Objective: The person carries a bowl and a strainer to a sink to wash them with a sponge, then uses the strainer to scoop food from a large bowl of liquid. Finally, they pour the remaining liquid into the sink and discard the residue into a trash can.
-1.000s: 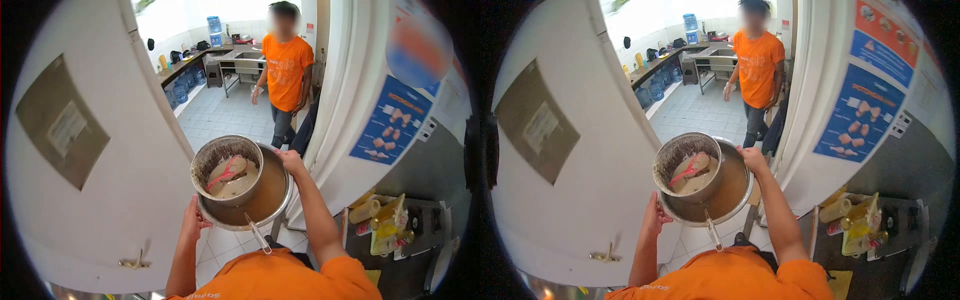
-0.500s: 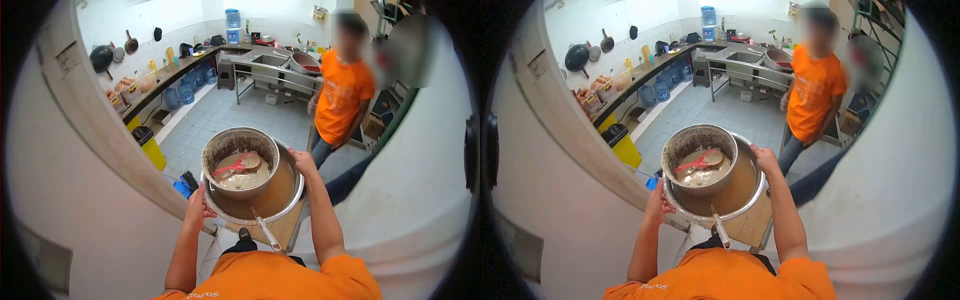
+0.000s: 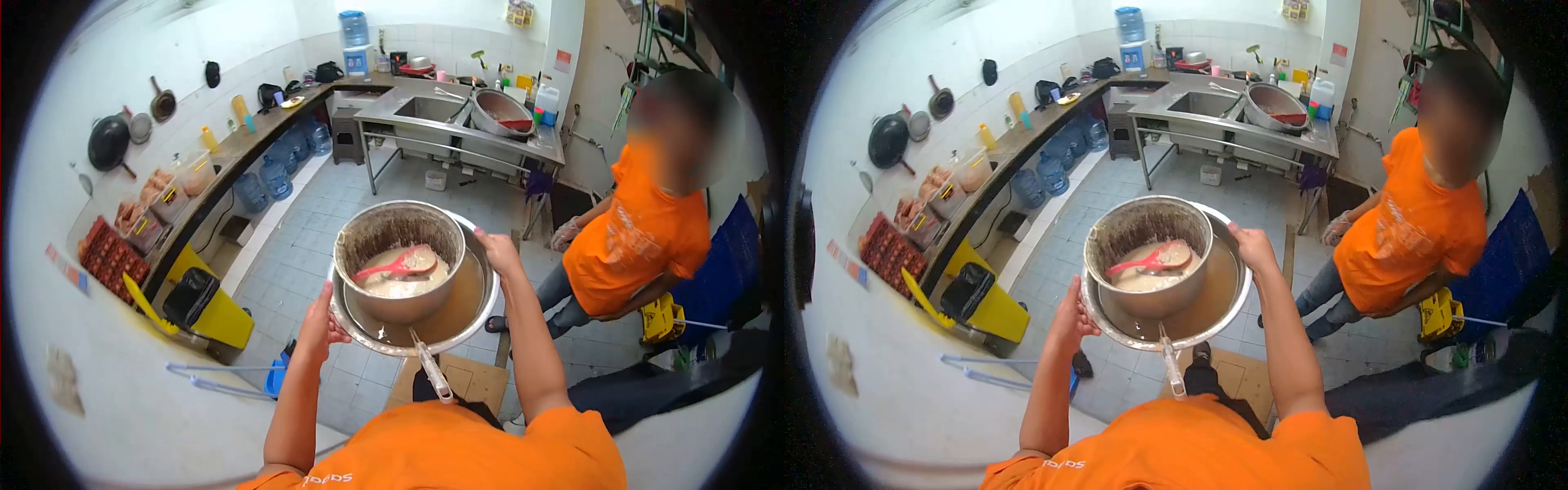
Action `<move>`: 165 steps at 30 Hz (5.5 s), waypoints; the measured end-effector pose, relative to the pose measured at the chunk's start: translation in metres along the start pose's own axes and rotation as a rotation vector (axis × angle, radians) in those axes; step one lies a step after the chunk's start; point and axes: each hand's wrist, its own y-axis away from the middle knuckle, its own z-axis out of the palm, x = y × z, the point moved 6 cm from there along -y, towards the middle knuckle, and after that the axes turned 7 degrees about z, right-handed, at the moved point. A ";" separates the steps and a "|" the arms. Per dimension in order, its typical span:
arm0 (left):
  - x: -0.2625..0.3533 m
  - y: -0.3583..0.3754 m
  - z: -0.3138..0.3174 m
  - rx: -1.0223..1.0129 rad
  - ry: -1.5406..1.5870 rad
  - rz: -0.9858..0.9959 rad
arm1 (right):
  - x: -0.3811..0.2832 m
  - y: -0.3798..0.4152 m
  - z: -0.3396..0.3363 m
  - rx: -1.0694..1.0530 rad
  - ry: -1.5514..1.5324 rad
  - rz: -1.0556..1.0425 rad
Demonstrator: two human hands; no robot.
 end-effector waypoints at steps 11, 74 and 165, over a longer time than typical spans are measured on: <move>0.075 -0.317 -0.005 0.046 0.105 0.020 | -0.034 -0.329 0.103 -0.096 -0.222 0.150; 0.182 -1.743 0.082 -0.238 -0.344 -0.056 | -0.038 -1.450 0.347 0.304 0.518 0.403; -0.118 -1.688 0.559 0.116 -1.048 0.388 | 0.466 -1.546 0.147 0.066 0.721 0.748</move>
